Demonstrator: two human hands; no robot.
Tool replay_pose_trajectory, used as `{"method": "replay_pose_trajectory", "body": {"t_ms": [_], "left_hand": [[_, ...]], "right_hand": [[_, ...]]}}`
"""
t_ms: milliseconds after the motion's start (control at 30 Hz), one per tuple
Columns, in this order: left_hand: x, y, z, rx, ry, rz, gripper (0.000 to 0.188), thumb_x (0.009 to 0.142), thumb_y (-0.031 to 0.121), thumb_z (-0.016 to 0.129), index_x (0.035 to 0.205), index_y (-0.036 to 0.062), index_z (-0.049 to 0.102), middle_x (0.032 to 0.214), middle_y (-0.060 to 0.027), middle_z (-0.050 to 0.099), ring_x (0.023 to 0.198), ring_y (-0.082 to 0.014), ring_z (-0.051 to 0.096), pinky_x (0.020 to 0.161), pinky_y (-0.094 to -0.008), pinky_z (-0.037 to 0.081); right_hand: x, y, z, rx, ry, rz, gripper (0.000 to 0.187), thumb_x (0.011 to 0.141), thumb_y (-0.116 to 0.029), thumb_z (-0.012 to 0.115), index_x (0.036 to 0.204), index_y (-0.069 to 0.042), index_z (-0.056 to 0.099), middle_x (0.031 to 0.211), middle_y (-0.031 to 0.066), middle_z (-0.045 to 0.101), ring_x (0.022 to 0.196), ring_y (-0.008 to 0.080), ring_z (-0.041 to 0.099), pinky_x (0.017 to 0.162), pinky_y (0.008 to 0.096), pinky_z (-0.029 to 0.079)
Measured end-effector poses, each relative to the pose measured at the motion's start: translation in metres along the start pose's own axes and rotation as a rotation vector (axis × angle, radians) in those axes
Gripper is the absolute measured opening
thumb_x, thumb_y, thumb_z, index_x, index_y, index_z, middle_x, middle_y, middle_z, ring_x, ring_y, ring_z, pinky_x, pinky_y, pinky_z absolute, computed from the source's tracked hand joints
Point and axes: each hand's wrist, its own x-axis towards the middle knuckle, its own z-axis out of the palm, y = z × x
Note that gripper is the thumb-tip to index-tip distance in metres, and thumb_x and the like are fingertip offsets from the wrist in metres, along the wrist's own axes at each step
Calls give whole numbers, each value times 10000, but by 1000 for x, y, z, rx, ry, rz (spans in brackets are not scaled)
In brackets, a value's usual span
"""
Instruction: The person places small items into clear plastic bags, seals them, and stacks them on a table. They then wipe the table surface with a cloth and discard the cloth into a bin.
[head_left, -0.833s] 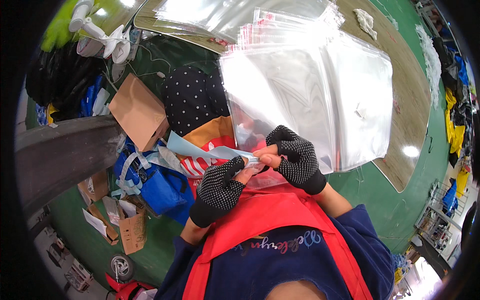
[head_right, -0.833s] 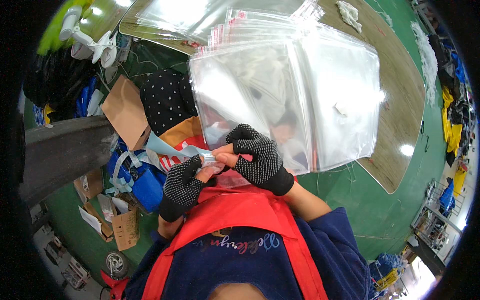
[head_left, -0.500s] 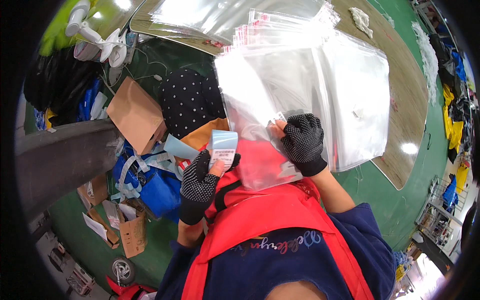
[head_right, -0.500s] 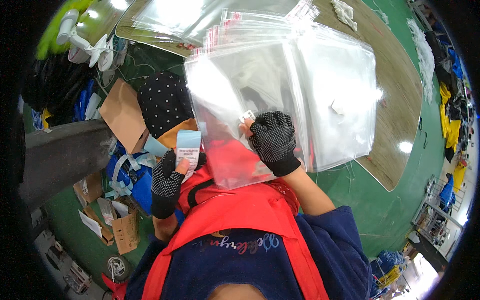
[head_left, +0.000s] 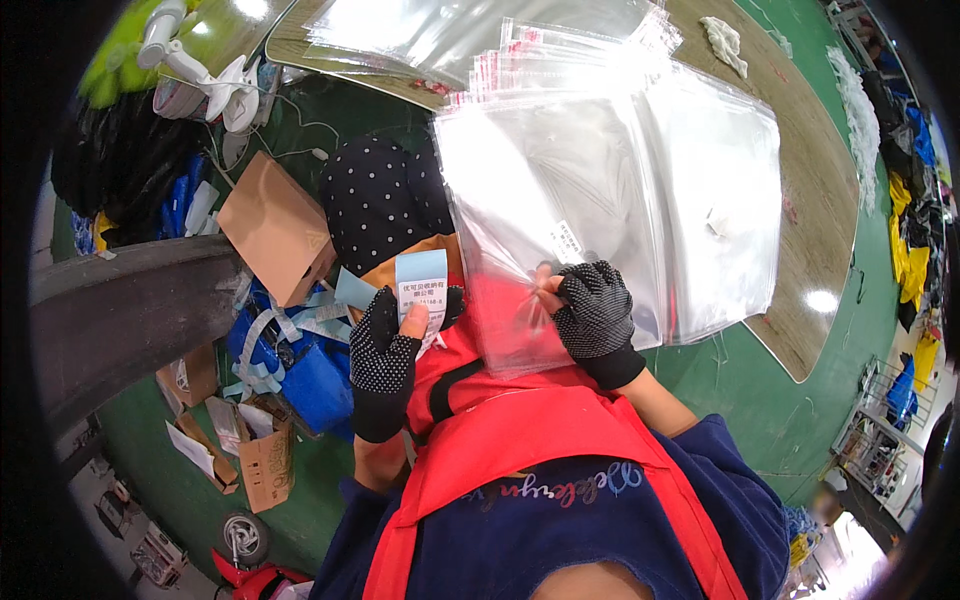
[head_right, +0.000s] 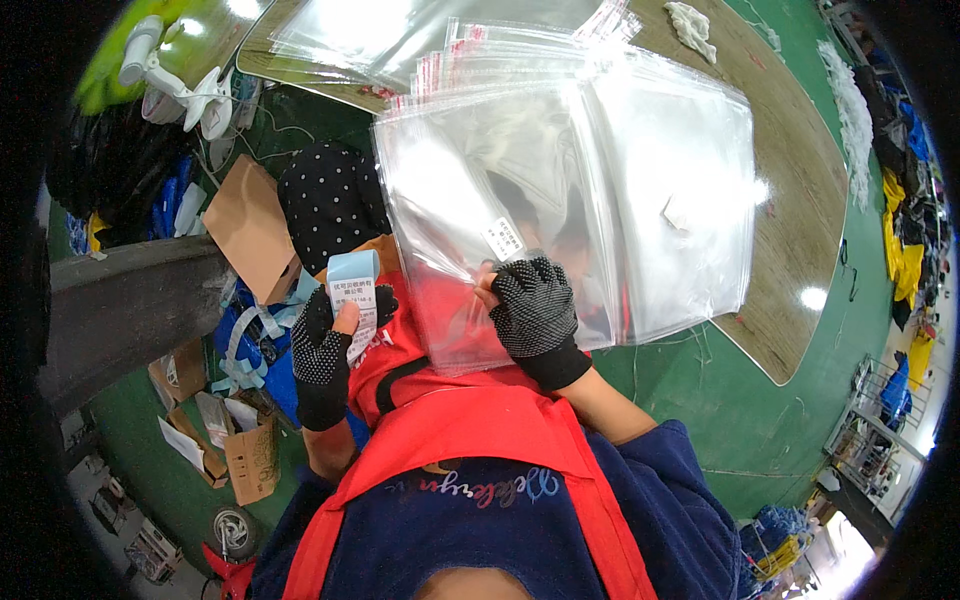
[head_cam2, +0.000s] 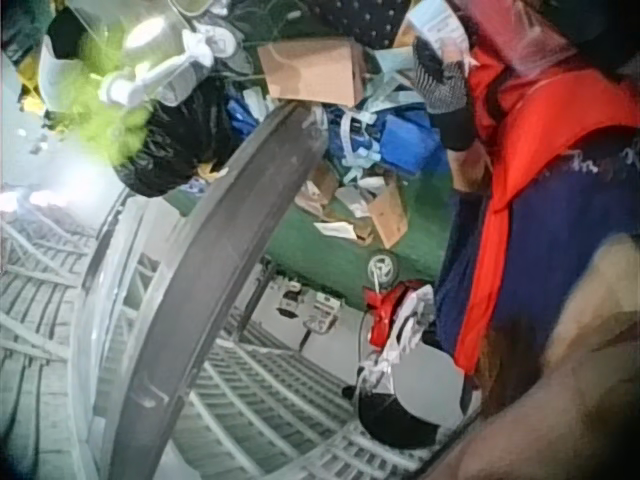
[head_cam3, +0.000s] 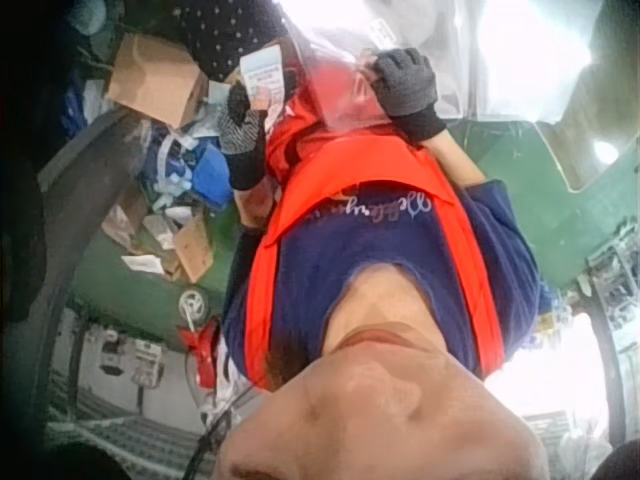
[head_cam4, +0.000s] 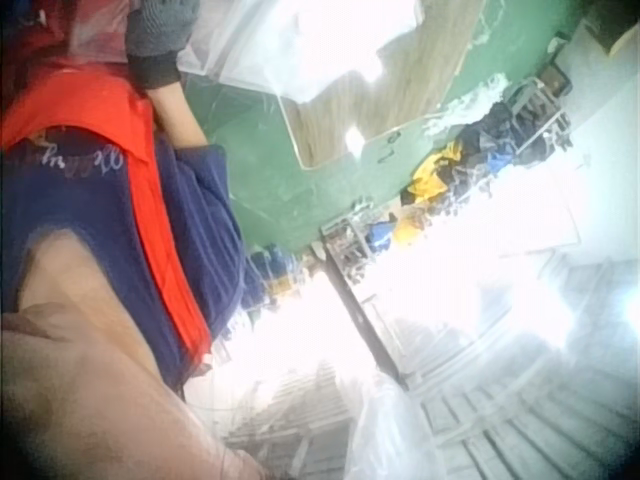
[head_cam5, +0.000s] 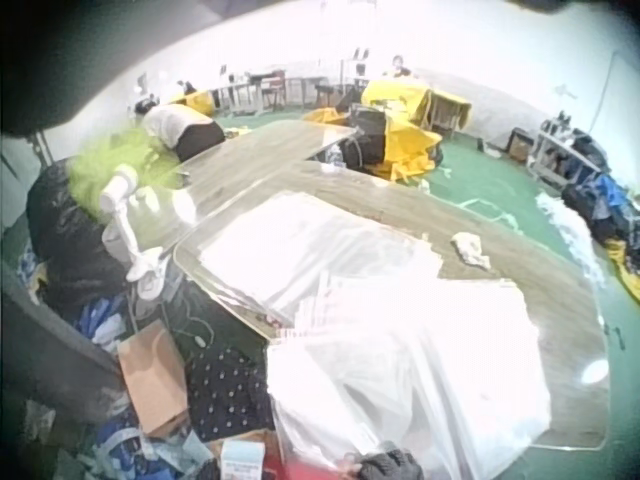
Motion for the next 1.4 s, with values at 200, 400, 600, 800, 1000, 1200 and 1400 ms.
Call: {"method": "replay_pose_trajectory", "body": {"t_ms": [200,400,600,800,1000,1200,1400], "left_hand": [[3,1,22,97,-114,-16,286,911,151,508,1114,-46,548,989,-126,635,901,-180,607,802,-284,469],[6,-30,24,176,-36,38,337,904,182,530,1129,-69,524,983,-157,622,913,-213,602,780,-302,478],[4,0,10,86,16,1,335,915,220,509,1101,-56,543,970,-142,641,854,-195,618,752,-296,482],[0,7,16,181,-15,82,357,910,224,519,1119,-65,537,984,-169,638,880,-232,623,774,-316,483],[17,-14,32,580,-130,235,402,900,243,530,1138,-81,518,995,-222,621,932,-302,614,809,-358,468],[18,-21,25,317,-78,62,376,890,214,548,1132,-75,526,1000,-237,616,931,-305,616,808,-346,472],[-7,-1,45,421,-76,174,298,907,189,513,1086,-47,541,910,-123,646,832,-177,616,726,-296,492]], "right_hand": [[-3,4,-5,184,17,51,100,763,-161,660,841,-99,648,788,72,622,744,267,570,683,366,447],[1,-5,-16,196,-72,24,171,719,-174,709,844,-88,630,781,74,606,733,257,569,667,352,447],[-2,7,-14,286,-53,26,120,763,-116,658,866,-55,670,781,105,617,709,270,564,649,361,446],[-1,4,-18,372,-28,159,104,755,-122,660,840,-64,662,744,93,612,619,232,558,571,317,434],[-19,74,-87,490,330,673,229,892,-227,557,923,-14,637,729,45,616,645,104,543,581,252,435],[-47,133,-156,127,1305,479,360,960,-315,414,1021,11,553,799,66,540,651,146,506,546,256,436],[15,-48,-61,655,-106,247,647,759,-148,711,1320,-35,410,941,108,629,878,182,591,857,325,427]]}}
